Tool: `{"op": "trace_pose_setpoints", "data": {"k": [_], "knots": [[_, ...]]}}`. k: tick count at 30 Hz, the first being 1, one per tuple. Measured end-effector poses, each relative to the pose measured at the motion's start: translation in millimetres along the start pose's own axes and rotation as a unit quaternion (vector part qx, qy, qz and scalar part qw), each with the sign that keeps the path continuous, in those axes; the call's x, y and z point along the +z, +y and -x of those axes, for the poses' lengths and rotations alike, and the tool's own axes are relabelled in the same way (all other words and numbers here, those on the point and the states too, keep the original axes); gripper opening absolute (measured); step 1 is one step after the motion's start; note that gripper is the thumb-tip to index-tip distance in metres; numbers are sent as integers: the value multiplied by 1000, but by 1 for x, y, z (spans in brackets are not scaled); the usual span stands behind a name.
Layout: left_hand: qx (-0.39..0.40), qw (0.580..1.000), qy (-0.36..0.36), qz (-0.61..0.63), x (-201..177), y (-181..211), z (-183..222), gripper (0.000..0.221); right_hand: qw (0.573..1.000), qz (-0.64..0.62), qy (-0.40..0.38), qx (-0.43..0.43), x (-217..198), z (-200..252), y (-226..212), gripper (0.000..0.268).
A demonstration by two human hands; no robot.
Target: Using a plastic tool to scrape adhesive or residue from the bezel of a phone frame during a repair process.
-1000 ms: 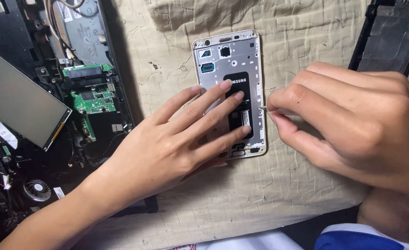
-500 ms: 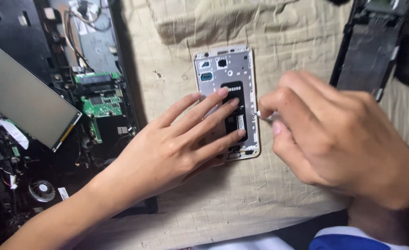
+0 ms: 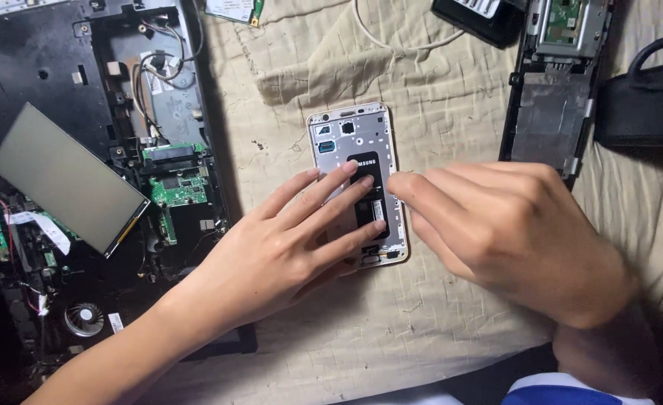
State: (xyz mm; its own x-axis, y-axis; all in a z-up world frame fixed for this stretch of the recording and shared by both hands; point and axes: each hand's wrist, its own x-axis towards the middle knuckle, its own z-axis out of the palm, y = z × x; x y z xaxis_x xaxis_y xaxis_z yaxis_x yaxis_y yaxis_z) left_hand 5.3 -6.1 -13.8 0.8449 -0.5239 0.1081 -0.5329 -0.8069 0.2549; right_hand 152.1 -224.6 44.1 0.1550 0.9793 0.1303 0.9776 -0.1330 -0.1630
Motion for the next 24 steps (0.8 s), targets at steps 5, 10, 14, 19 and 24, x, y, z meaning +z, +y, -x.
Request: {"op": "trace_pose_setpoints", "data": {"k": [5, 10, 14, 19, 24], "knots": [[-5, 1000, 0, -9, 2, 1, 1, 53, 999, 20, 5, 29, 3, -1, -2, 23], [-8, 1000, 13, -1, 1, 2, 0, 50, 999, -22, -22, 15, 2, 0, -1, 17], [-8, 1000, 25, -3, 4, 2, 1, 49, 999, 24, 9, 20, 2, 2, -2, 15], [-10, 999, 41, 11, 4, 2, 1, 44, 999, 16, -15, 29, 2, -1, 0, 23], [-10, 999, 34, -4, 6, 2, 2, 46, 998, 46, 3, 39, 6, 6, 0, 18]]}}
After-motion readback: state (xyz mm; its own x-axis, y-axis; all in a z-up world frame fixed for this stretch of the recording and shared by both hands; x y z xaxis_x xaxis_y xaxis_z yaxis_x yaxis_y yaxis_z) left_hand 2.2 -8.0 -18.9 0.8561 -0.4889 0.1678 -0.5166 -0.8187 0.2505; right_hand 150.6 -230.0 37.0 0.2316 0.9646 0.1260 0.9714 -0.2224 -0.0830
